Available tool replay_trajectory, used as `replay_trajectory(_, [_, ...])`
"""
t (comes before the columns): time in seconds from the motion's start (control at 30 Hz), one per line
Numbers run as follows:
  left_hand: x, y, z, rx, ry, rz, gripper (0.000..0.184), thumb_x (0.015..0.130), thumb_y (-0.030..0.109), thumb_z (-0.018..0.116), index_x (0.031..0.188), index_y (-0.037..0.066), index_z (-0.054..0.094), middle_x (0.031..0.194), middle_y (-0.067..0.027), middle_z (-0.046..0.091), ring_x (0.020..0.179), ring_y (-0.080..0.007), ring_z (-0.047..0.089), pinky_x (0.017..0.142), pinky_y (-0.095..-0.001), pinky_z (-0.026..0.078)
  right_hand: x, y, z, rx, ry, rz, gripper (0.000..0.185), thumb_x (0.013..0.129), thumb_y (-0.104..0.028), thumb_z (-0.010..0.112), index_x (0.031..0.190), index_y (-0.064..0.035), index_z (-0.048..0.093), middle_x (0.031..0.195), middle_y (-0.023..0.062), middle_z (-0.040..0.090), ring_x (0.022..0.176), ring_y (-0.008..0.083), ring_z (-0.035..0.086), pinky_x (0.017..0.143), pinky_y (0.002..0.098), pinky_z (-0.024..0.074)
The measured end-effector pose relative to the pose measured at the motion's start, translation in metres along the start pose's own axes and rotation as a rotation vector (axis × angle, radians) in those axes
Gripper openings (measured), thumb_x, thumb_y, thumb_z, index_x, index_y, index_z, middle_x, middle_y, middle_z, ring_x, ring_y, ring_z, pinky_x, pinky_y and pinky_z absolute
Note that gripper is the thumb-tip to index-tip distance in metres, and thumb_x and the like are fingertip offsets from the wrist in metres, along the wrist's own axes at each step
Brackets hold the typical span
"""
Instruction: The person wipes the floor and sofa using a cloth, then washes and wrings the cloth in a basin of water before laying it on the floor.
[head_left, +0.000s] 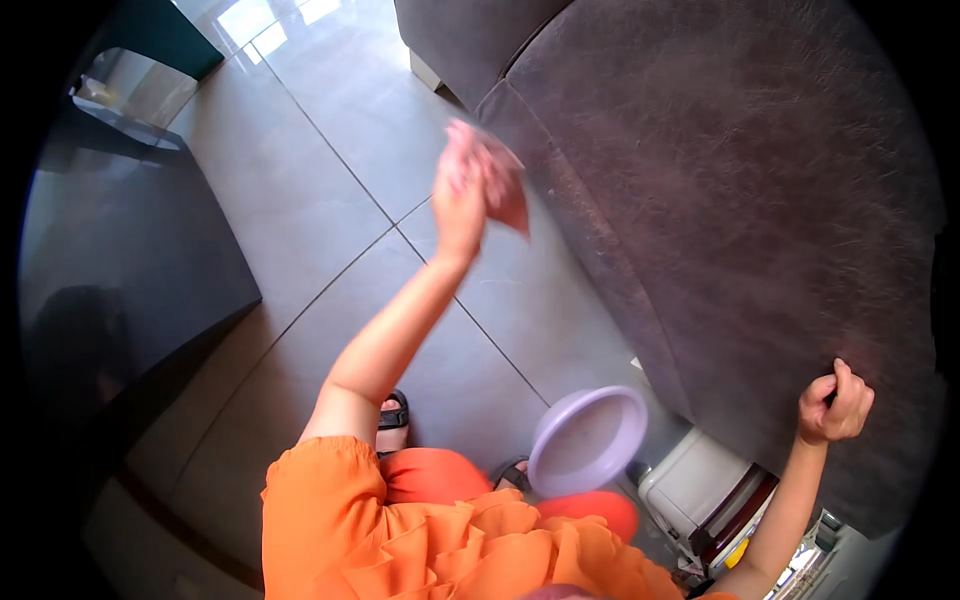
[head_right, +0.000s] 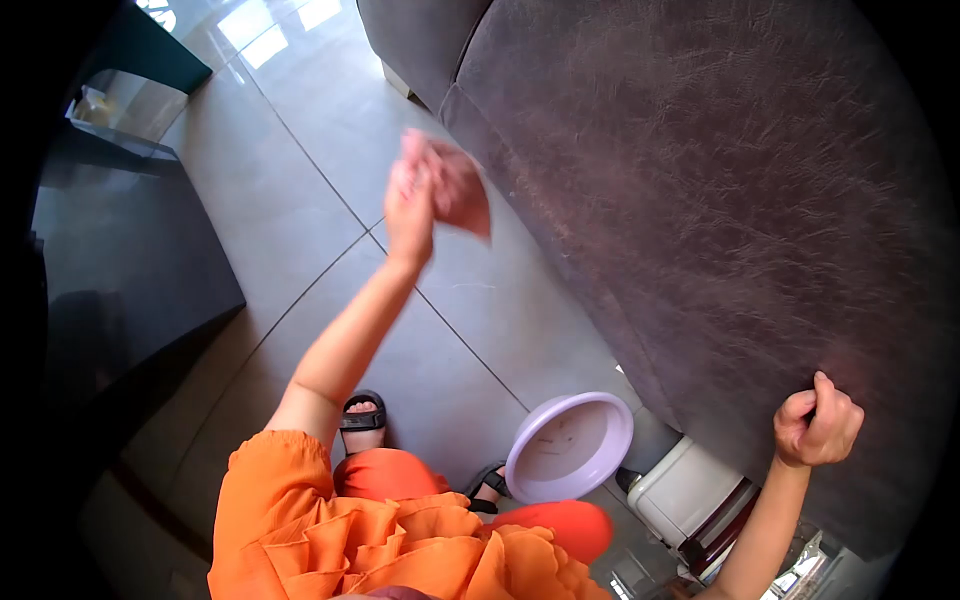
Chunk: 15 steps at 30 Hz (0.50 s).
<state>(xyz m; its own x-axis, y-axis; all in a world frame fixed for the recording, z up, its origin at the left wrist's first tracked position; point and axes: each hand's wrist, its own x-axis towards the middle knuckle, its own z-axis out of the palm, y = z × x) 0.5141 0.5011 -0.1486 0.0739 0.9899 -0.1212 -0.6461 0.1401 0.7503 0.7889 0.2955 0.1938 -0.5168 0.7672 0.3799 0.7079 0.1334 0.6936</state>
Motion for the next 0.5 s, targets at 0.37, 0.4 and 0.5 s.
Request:
replay_trajectory(0.37, [-0.071,-0.078,0.066,0.732,-0.206,0.303,0.044,0.076,-0.008,0.048,0.119,-0.001,0.049,0.118,-0.0218,0.042,0.114,-0.0362,0.042,0.098,-0.0378,0.035,-0.006,0.013,0.005,-0.018,0.023,-0.001,0.013,0.081,0.001,0.050,0.088,0.0016,0.062,0.070,0.0088,0.060,0.054,0.0241,0.053,0.050,0.0316,0.0429])
replay_trajectory(0.4, [-0.079,-0.078,0.059,0.704,-0.241,0.302,0.041,0.077,-0.007,0.048,0.117,-0.001,0.050,0.115,-0.0196,0.044,0.111,-0.0332,0.044,0.096,-0.0364,0.037,-0.007,0.013,0.005,-0.011,0.025,0.001,0.013,0.081,0.001,0.050,0.088,0.0016,0.062,0.070,0.0088,0.060,0.054,0.0241,0.053,0.050,0.0316,0.0429])
replay_trajectory(0.5, [-0.081,-0.062,0.030,0.486,-0.251,0.239,0.035,0.078,-0.007,0.048,0.112,0.001,0.053,0.106,-0.0144,0.050,0.100,-0.0261,0.050,0.088,-0.0333,0.042,-0.007,0.012,0.006,0.014,0.033,0.010,0.014,0.081,0.001,0.050,0.088,0.0016,0.062,0.069,0.0083,0.060,0.054,0.0237,0.052,0.049,0.0311,0.0426])
